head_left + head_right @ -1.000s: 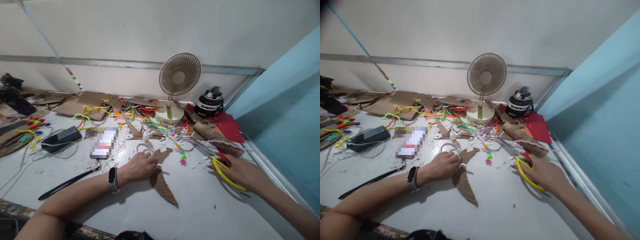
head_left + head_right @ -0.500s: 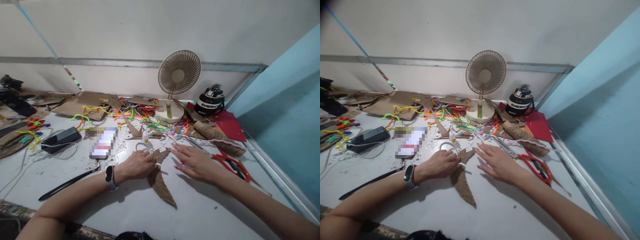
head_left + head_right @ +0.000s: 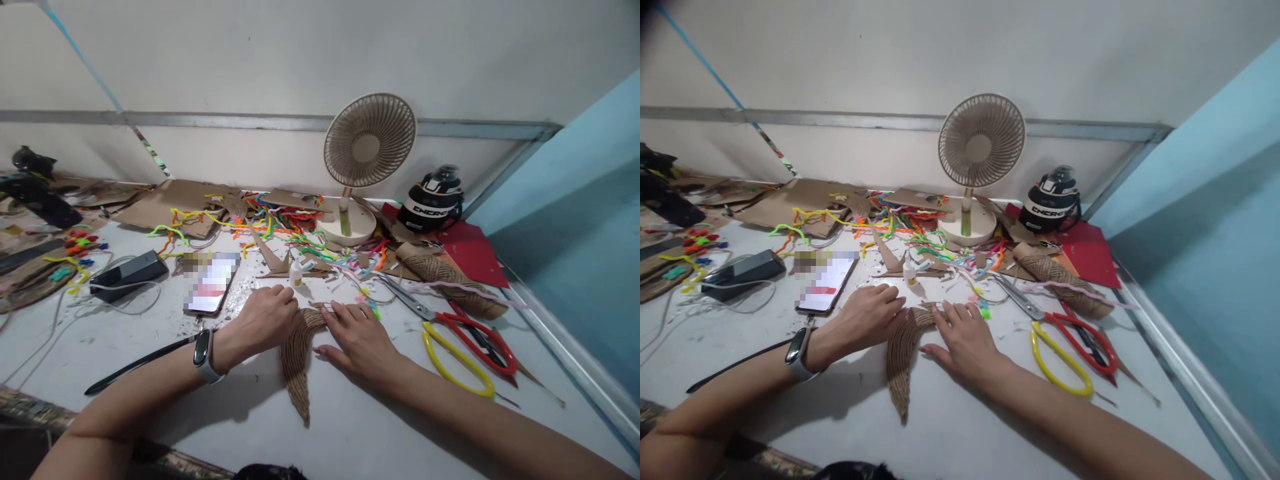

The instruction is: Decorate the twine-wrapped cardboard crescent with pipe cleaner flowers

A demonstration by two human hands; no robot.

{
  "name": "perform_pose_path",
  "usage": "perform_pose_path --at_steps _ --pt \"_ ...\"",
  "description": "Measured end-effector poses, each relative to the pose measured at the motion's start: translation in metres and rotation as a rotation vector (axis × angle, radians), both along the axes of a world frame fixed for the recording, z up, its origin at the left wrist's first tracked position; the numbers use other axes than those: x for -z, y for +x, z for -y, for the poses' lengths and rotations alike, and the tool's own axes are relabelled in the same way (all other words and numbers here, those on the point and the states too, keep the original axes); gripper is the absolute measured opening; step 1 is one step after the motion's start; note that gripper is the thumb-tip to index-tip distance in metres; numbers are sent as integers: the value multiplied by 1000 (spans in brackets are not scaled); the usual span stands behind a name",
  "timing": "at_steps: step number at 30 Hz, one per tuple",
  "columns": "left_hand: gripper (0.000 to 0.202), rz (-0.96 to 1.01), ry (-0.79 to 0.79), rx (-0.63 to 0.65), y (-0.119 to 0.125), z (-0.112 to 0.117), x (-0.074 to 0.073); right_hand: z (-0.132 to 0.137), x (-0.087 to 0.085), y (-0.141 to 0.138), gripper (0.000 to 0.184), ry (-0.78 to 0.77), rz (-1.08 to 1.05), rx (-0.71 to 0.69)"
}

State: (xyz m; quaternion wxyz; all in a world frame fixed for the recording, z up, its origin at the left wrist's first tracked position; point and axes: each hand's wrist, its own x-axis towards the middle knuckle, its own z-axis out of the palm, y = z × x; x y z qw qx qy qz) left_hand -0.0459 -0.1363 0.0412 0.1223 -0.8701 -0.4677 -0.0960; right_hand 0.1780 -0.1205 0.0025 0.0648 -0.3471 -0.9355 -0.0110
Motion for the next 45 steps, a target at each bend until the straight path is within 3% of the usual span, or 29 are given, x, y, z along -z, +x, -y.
perform_pose_path --at_steps 4,8,12,16,20,24,28,39,45 --pt "24 10 66 -24 3 5 -5 8 1 -6 62 34 -51 57" --pt "22 35 269 70 6 2 4 -4 -12 2 41 -111 -222 27" --pt "15 57 414 135 7 0 12 -21 -32 13 30 -476 -577 108" --pt "13 47 432 164 8 1 18 -24 -37 9 35 -975 -693 267" --pt "12 13 424 171 9 1 21 -19 -28 2 36 -1163 -758 284" --pt "11 32 421 180 12 1 20 -19 -23 3 34 -1121 -799 261" --pt "16 39 375 193 14 1 19 -18 -21 5 31 -909 -687 242" --pt "33 36 72 163 10 3 17 -9 -13 5 23 -614 -521 249" --pt "26 130 116 116 11 1 24 -11 -8 9 24 -635 -531 280"
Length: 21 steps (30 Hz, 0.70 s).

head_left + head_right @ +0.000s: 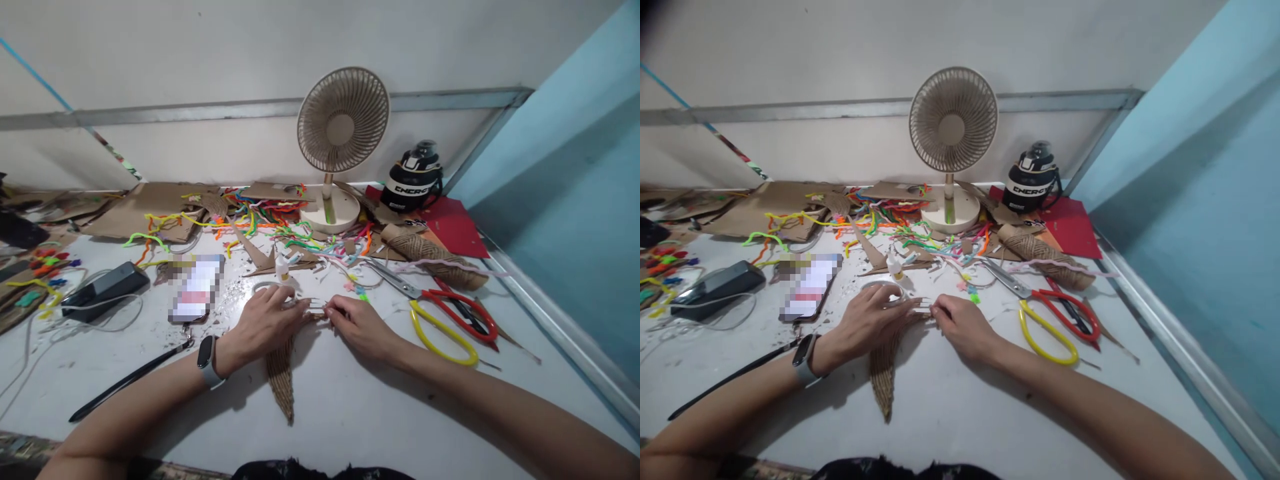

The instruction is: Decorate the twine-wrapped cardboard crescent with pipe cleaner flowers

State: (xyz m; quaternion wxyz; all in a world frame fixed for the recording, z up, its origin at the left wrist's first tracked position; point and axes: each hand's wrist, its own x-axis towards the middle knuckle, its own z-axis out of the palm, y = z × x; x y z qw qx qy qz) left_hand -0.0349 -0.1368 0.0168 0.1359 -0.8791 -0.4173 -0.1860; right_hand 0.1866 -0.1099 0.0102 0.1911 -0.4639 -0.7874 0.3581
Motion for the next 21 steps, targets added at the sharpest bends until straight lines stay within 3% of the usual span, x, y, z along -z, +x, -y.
perform_pose_path --at_steps 12,21 --pt "24 239 -304 -44 -4 -5 6 2 6 0 24 158 113 -47" --pt "22 187 -247 -86 0 -3 12 -1 6 0 29 99 115 10"
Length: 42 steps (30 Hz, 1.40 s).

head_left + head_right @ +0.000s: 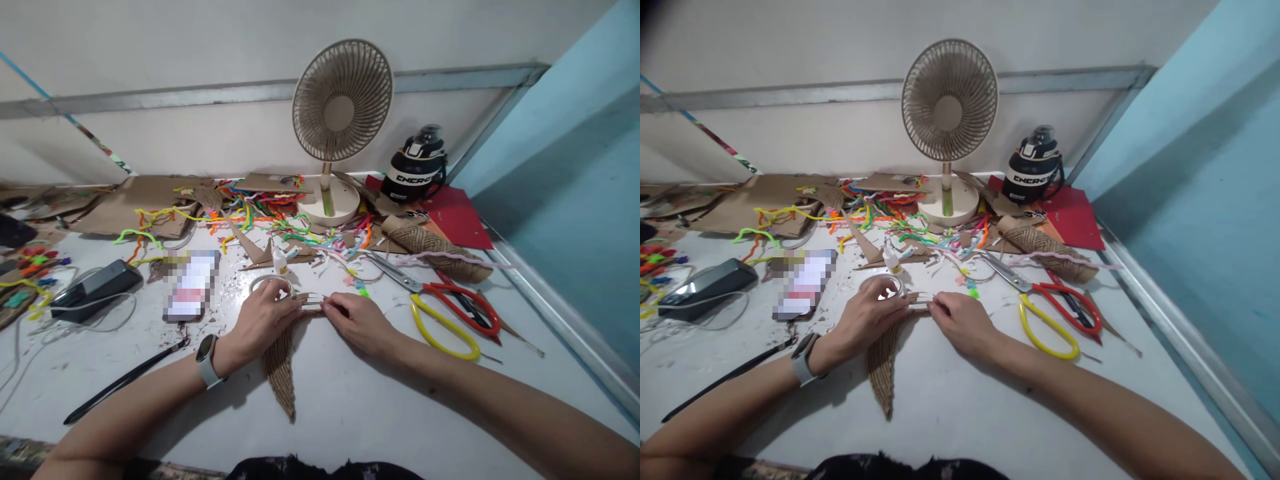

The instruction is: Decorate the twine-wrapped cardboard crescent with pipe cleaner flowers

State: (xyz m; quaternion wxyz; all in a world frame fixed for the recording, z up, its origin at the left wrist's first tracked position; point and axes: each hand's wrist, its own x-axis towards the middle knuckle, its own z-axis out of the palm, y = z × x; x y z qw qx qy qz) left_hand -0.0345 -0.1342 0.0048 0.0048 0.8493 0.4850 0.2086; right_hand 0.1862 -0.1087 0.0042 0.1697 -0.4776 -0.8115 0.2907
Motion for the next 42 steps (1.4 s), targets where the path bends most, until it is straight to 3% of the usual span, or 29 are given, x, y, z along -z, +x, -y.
perform_pose_path --at_steps 10,17,23,42 --pt "20 42 10 -1 0 0 2 0 -4 2 37 -225 -160 90" --pt "22 19 54 -8 -3 -1 0 -6 -3 3 24 -204 -258 169" --pt "23 -20 45 -12 -2 -1 -3 -6 2 3 18 -49 -123 141" --pt "17 -275 182 46 -4 -2 6 -1 8 2 18 73 25 57"
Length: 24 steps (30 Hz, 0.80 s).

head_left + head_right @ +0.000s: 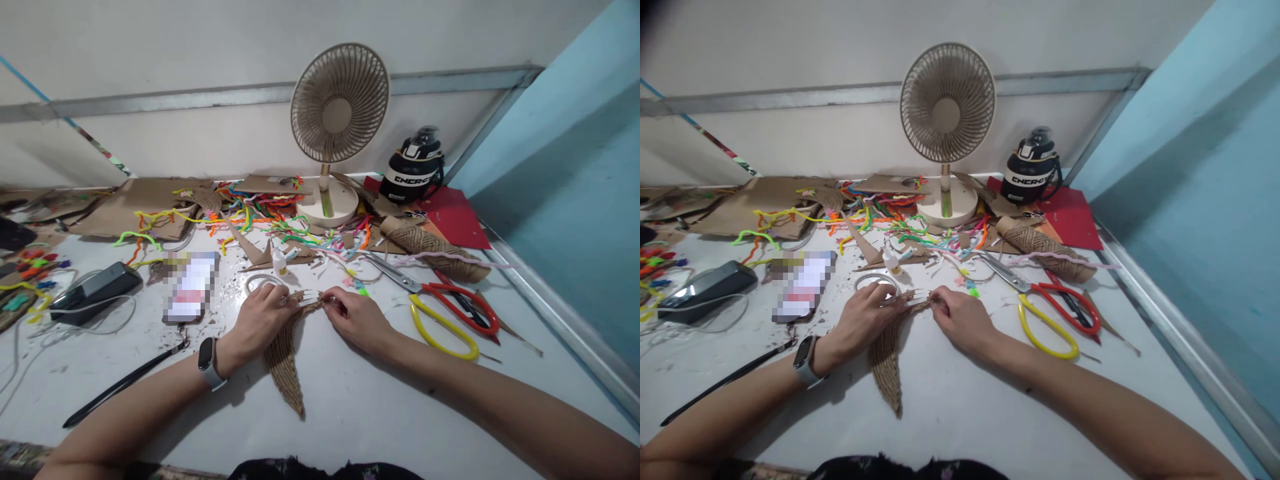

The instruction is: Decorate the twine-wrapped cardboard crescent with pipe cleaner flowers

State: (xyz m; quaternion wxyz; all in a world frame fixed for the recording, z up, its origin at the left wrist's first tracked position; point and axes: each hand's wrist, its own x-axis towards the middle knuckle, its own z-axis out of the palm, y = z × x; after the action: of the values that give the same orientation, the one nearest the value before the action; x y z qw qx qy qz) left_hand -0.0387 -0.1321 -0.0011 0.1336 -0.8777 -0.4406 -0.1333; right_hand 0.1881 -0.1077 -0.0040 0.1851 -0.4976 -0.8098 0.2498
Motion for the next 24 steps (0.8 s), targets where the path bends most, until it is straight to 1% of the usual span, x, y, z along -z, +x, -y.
perform_pose_path --at_steps 4,7,10,14,20,24 --pt "17 -35 15 25 -1 -1 -1 1 3 0 22 43 3 -15" --pt "18 -73 27 20 -1 -1 -2 2 5 0 25 80 -25 -58" --pt "18 -77 3 19 -1 -1 -1 2 7 1 27 107 -31 -93" --pt "18 -43 -18 21 -2 -1 1 2 8 2 28 125 -19 -108" --pt "15 -107 5 1 -2 -2 -1 3 8 1 29 153 5 -119" --pt "14 -124 13 8 0 -3 -2 2 9 1 29 194 61 -140"
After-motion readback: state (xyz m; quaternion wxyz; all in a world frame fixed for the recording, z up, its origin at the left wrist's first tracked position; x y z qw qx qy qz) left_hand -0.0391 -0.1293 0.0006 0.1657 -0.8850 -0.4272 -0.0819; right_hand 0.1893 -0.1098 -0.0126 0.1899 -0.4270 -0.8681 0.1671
